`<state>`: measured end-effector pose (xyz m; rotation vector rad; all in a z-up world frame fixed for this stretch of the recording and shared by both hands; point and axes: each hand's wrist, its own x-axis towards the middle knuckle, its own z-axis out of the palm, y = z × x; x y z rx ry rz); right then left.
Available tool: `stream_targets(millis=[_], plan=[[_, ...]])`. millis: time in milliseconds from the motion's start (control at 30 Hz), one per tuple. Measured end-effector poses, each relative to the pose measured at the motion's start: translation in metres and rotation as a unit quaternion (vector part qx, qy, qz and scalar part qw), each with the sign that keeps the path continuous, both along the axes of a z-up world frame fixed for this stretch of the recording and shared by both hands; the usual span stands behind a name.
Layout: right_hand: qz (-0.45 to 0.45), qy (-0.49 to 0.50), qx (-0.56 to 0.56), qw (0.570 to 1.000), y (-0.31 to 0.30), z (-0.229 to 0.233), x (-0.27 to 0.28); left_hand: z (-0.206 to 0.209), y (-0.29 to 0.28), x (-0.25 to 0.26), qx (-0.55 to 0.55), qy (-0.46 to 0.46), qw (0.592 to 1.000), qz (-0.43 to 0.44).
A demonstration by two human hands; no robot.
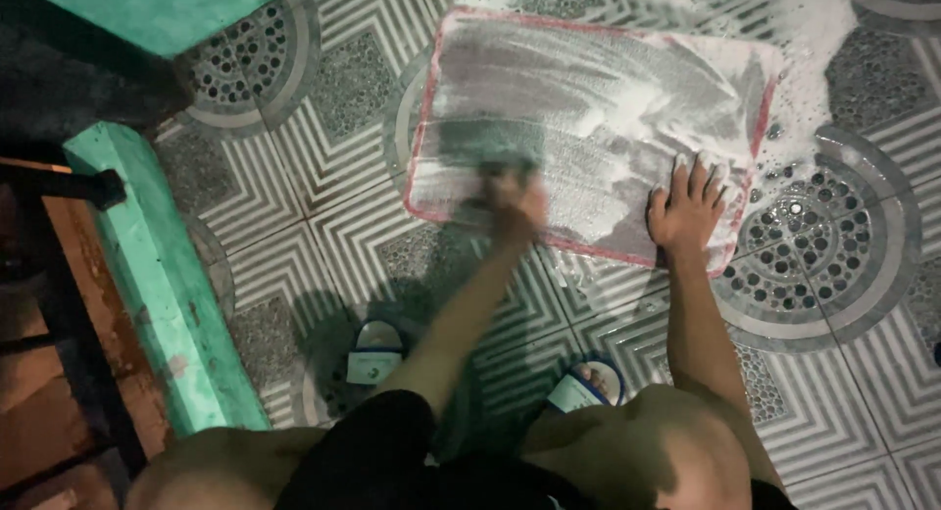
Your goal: Manually scrub and wash a floor mat with soap and a brush on a tiled floor.
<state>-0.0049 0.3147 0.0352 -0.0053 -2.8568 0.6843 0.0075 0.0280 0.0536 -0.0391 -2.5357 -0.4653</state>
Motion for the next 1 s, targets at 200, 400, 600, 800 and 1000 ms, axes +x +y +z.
stream_targets(millis=[200,400,600,800,1000], plan=[[-0.006,-0.008,0.013,1.000,0.003,0.008,0.003,0.028,0.061,0.008,0.088,0.021,0.979,-0.183],[0.003,-0.009,-0.013,1.000,0.009,0.001,0.006,0.061,-0.072,-0.026,0.288,-0.222,0.930,0.060],[0.025,0.018,-0.011,0.999,0.008,0.002,0.004,0.024,-0.200,-0.013,-0.076,-0.033,0.989,0.121],[-0.004,-0.033,0.003,0.999,0.002,0.008,0.001,-0.038,-0.105,-0.030,0.415,0.020,0.908,0.063],[-0.006,-0.035,0.005,0.999,0.005,0.007,0.005,0.022,0.081,-0.014,0.118,0.094,0.984,-0.099]])
